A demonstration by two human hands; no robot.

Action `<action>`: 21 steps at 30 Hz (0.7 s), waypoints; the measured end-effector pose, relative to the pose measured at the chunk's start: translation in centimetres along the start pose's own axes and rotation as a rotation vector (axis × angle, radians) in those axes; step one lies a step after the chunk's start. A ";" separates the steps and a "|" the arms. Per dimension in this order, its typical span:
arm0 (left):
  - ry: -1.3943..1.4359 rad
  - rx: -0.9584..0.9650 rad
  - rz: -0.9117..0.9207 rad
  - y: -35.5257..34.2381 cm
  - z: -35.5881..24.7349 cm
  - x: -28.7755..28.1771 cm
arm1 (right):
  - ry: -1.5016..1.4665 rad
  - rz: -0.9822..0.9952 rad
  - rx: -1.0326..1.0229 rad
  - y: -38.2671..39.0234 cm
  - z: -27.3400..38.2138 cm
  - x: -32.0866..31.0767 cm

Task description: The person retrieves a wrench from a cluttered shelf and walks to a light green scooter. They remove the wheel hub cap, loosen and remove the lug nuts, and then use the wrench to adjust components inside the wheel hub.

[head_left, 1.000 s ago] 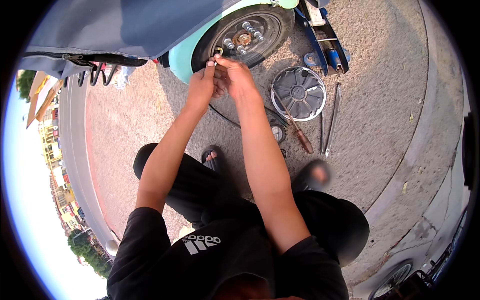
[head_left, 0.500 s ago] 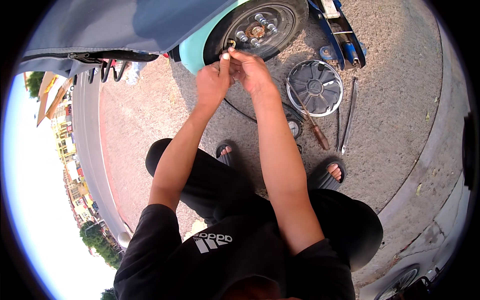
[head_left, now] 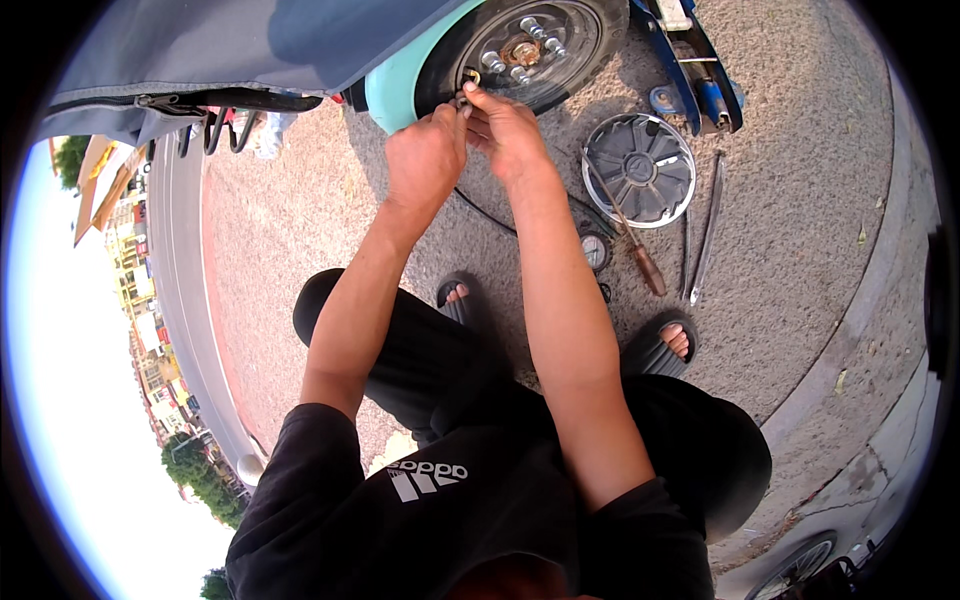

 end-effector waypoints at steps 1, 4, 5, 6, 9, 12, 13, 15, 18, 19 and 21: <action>0.051 -0.016 -0.032 0.0 0.0 0.0 | -0.023 0.052 0.018 0.0 0.0 -0.1; 0.225 -0.107 -0.067 -0.2 0.3 0.1 | -0.063 0.160 0.052 -0.7 -0.1 -0.4; 0.299 -0.173 -0.033 -0.2 0.8 0.5 | -0.054 0.160 0.056 -0.9 -0.1 -0.4; 0.372 -0.239 0.002 -0.1 1.1 0.8 | -0.046 0.161 0.061 -0.9 -0.2 -0.5; 0.060 -0.110 0.041 -0.1 0.4 0.1 | -0.043 0.016 0.001 -0.6 -0.2 -0.2; -0.008 0.015 -0.025 0.2 0.3 -0.6 | -0.055 -0.030 0.003 -0.5 -0.7 0.2; -0.014 0.026 -0.020 0.2 0.2 -0.6 | -0.049 -0.032 -0.001 -0.4 -0.7 0.2; -0.025 0.046 -0.015 0.1 0.4 -0.2 | -0.032 -0.033 -0.009 -0.5 -0.5 0.1; -0.044 -0.033 0.039 0.2 0.9 0.4 | -0.042 0.078 0.041 -0.2 -0.1 0.0; -0.069 -0.037 0.047 0.3 1.1 0.6 | -0.026 0.068 0.039 -0.1 0.0 0.1; -0.109 -0.040 0.062 0.2 1.0 0.8 | 0.010 0.039 0.030 0.1 0.2 0.1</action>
Point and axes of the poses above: each hand's wrist, its own y-axis away from the middle knuckle, its own x-axis out of the palm, z = x × y, the point moved 3 cm from there along -y, towards the middle knuckle, and after that the axes turned 11 degrees about x, right-handed, at the moved point
